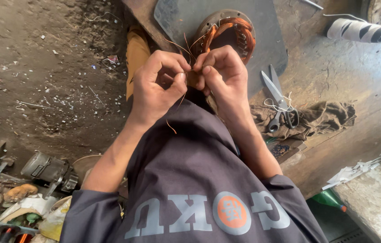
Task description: The person works on a cylindrical electrical component, tying white string around its copper windings and adjusting the wires. They then use scissors to cut a piece of cardboard and place it near the component.
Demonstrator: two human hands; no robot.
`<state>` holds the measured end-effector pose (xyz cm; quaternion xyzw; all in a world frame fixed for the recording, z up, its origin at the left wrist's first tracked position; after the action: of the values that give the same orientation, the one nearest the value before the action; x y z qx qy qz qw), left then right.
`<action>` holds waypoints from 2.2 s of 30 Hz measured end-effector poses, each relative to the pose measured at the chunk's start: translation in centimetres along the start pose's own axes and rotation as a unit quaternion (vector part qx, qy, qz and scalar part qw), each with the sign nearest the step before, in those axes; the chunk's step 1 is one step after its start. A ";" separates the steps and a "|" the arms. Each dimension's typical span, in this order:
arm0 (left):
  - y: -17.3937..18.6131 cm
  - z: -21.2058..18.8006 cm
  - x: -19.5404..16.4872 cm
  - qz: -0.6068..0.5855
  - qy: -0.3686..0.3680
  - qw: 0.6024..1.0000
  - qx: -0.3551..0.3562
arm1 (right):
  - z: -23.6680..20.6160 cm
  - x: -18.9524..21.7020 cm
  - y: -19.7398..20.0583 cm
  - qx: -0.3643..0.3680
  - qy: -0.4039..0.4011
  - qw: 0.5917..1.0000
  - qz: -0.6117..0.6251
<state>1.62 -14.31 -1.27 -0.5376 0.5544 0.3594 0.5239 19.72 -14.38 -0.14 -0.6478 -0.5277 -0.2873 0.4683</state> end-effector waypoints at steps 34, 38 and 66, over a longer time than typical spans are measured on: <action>2.3 -1.0 5.4 -0.176 0.099 0.979 0.035 | -3.8 12.9 6.7 0.058 0.354 0.928 -0.103; 2.3 -0.8 5.3 -0.236 0.097 0.966 0.045 | -2.3 9.8 4.8 -0.019 0.224 0.867 -0.445; 3.3 -0.7 -2.0 0.278 0.027 0.960 -0.004 | 5.3 3.7 -0.9 0.296 0.233 0.782 -0.496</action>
<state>-2.02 -13.99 0.21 -0.3737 0.6945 0.4784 0.3860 19.29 -8.01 1.25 -0.0388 -0.7101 -0.4519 0.5386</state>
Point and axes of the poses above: each hand's wrist, its own z-axis towards the middle knuckle, its own y-axis out of the back of the hand, x = y × z, the point moved 2 cm from there along z, towards the middle knuckle, and after that the axes turned 3 degrees about y, right-handed, at the moved point
